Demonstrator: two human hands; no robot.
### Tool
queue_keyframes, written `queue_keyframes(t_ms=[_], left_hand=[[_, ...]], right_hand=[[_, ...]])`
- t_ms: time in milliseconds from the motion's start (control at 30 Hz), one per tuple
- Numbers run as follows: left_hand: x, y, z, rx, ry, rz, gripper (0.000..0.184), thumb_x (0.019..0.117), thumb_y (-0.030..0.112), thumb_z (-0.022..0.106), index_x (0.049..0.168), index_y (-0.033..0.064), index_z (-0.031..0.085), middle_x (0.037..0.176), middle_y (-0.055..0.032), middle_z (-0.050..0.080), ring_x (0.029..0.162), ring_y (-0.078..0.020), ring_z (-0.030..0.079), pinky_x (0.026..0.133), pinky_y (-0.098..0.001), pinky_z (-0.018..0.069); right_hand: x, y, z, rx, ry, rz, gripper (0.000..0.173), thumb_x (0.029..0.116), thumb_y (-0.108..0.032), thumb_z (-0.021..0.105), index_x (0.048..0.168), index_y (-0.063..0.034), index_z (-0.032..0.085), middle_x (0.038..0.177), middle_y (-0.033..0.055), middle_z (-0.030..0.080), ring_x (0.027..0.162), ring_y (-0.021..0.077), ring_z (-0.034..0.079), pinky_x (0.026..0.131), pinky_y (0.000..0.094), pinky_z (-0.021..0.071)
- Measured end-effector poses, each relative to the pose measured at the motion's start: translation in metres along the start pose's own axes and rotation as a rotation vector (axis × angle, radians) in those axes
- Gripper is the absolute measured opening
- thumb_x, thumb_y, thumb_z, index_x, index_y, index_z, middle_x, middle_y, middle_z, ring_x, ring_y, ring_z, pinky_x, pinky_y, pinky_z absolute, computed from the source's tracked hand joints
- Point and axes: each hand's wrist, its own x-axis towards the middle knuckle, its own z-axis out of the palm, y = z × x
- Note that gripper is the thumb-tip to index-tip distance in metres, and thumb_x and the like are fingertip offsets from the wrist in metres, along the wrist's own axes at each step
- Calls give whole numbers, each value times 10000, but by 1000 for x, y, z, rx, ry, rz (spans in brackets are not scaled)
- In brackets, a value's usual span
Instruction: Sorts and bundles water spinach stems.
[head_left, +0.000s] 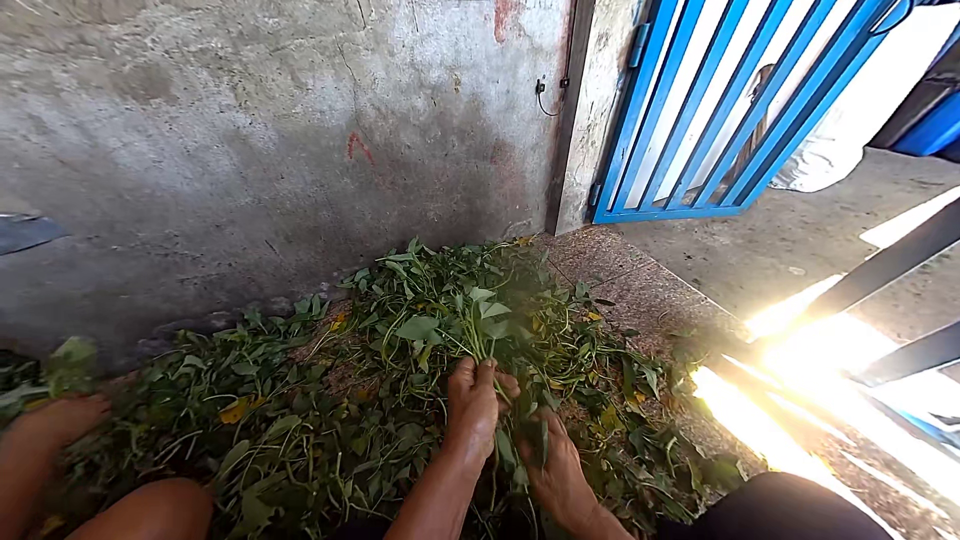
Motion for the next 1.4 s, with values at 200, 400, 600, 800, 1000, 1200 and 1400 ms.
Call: queue_keyframes(t_ms=[200,400,600,800,1000,1200,1400], left_hand=[[12,58,-56,-211,299,311,178,1127,203,395,1129,54,494,718,-36,597,588,-168,669,593,-364,631],[1,62,-64,-241,317,230,184,1112,219,452,1139,50,519,811,-112,702,691,-235,741,631,-376,643],[4,53,-56,-250,324,182,167,1106,235,463,1026,111,541,707,2,491,549,-127,549,586,-330,592],[8,44,-47,-348,268,-46,195,1048,261,596,927,110,572,689,6,496,544,-115,520,563,-291,552],[7,39,-44,-335,182,-109,63,1057,121,541,1012,81,522,736,-45,520,553,-141,546,540,-299,555],[2,34,-37,-242,133,-108,135,1064,133,538,1023,29,613,673,-29,489,508,-125,498,495,-258,507],[0,24,-32,-167,42,-177,113,1055,91,549,1008,-3,591,672,-72,551,519,-160,574,511,-291,559]], right_hand=[[-95,64,-16,-390,-439,77,322,944,-213,653,1075,71,731,1196,286,669,1171,465,631,971,592,517],[-64,74,-20,-576,-677,618,620,947,-292,684,1406,89,514,1465,351,464,1341,535,479,1031,651,470],[-27,66,-24,-353,84,293,520,877,-142,715,1346,50,599,1349,338,562,1261,540,532,1032,646,463],[-73,71,37,-625,-1090,754,611,1011,-560,514,1234,-15,677,1304,240,659,1225,428,630,953,654,507],[-85,78,31,-361,-705,699,412,1036,-359,513,1306,-88,665,1326,198,653,1208,385,644,998,601,507],[-70,75,11,197,-379,935,411,1094,-312,455,1190,49,627,973,208,641,845,304,633,771,502,524],[-68,29,-14,402,-93,620,314,1064,-164,452,1192,47,646,908,110,680,763,155,648,732,360,556]])
